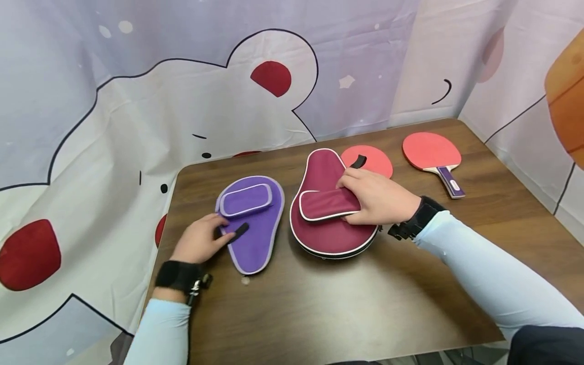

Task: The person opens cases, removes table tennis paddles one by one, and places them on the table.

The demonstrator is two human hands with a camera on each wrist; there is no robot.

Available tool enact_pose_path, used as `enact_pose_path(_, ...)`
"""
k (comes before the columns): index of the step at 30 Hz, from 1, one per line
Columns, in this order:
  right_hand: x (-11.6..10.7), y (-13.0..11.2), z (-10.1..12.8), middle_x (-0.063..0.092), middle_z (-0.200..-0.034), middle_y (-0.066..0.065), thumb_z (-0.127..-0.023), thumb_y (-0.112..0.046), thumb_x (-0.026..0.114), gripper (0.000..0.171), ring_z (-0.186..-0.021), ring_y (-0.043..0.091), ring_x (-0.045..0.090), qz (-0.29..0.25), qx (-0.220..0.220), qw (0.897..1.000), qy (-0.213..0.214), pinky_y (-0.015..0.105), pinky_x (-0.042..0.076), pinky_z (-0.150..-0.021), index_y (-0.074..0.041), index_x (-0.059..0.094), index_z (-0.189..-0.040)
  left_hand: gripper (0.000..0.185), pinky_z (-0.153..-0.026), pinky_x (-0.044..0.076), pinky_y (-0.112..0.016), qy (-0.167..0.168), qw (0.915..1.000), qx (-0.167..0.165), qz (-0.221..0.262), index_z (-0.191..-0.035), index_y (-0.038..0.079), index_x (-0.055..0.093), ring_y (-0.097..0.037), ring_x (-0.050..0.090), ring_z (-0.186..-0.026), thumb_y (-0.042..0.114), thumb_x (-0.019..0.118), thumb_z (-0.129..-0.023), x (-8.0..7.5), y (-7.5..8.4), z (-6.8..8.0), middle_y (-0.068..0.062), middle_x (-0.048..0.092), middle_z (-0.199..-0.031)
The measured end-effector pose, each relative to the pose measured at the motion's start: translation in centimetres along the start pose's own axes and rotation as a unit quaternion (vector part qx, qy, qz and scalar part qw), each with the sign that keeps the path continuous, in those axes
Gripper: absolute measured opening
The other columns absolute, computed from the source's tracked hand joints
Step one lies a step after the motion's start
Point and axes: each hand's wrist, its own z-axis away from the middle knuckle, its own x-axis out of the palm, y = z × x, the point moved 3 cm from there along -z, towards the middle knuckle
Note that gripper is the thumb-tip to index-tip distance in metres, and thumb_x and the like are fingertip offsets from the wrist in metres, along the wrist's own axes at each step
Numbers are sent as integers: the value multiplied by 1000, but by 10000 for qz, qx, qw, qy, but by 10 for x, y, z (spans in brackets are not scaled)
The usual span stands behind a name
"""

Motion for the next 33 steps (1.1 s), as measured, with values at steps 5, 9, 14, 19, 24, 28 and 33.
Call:
enact_pose_path(5, 5, 0, -3, 60, -113, -2, -75, -27, 88, 49, -99, 17, 57, -8, -44, 10000, -24, 41, 52, -87, -11, 68, -116, 35, -91, 56, -57, 73, 9988, -475, -40, -116, 6, 78, -35, 71, -103, 30, 90, -93, -22, -42, 48, -13, 75, -113)
enact_pose_path(9, 10, -1, -8, 60, -113, -2, -76, -28, 88, 49, -100, 18, 57, 22, -132, 9999, -45, 41, 52, -88, -11, 68, -117, 39, -96, 53, -63, 93, 9973, -733, 22, -117, 5, 78, -42, 70, -110, 31, 91, -93, -31, -64, 72, -19, 74, -118)
enact_pose_path(14, 15, -3, -14, 61, -114, 0, -78, -26, 88, 48, -100, 20, 58, -28, -254, 9997, -58, 41, 53, -89, -9, 67, -118, 43, -102, 49, -69, 21, 9936, -1128, 38, -122, 2, 76, -51, 66, -120, 31, 90, -94, -42, -81, 90, -27, 71, -128)
enact_pose_path(19, 20, -4, -19, 62, -117, 4, -81, -24, 88, 48, -104, 24, 60, -103, -312, 9993, -196, 44, 53, -92, -6, 67, -120, 33, -91, 54, -63, -165, 9922, -1229, -161, -112, 5, 80, -43, 71, -105, 30, 89, -93, -52, -70, 88, -19, 76, -114)
enact_pose_path(24, 27, 3, -33, 62, -119, 8, -83, -22, 90, 50, -108, 28, 61, -79, -336, 9988, -356, 47, 54, -97, -3, 67, -123, 21, -63, 45, -49, 652, 9925, -841, -601, -81, 18, 74, -28, 63, -71, 29, 88, -91, -76, -28, 56, -2, 71, -78)
enact_pose_path(28, 37, 11, -42, 61, -118, 8, -83, -22, 91, 51, -106, 28, 63, -66, -310, 9985, -448, 48, 55, -94, -3, 67, -124, 21, -74, 52, -52, 1095, 9933, 82, -363, -92, 11, 75, -33, 69, -86, 28, 87, -93, -70, 31, 13, -9, 76, -93)
enact_pose_path(33, 52, 16, -45, 61, -118, 8, -83, -23, 92, 53, -105, 27, 63, -347, -225, 9979, -504, 47, 55, -94, -3, 67, -126, 56, -99, 53, -56, 448, 9967, 665, 112, -135, 8, 74, -31, 68, -123, 46, 86, -95, -31, 96, -32, -10, 72, -130)
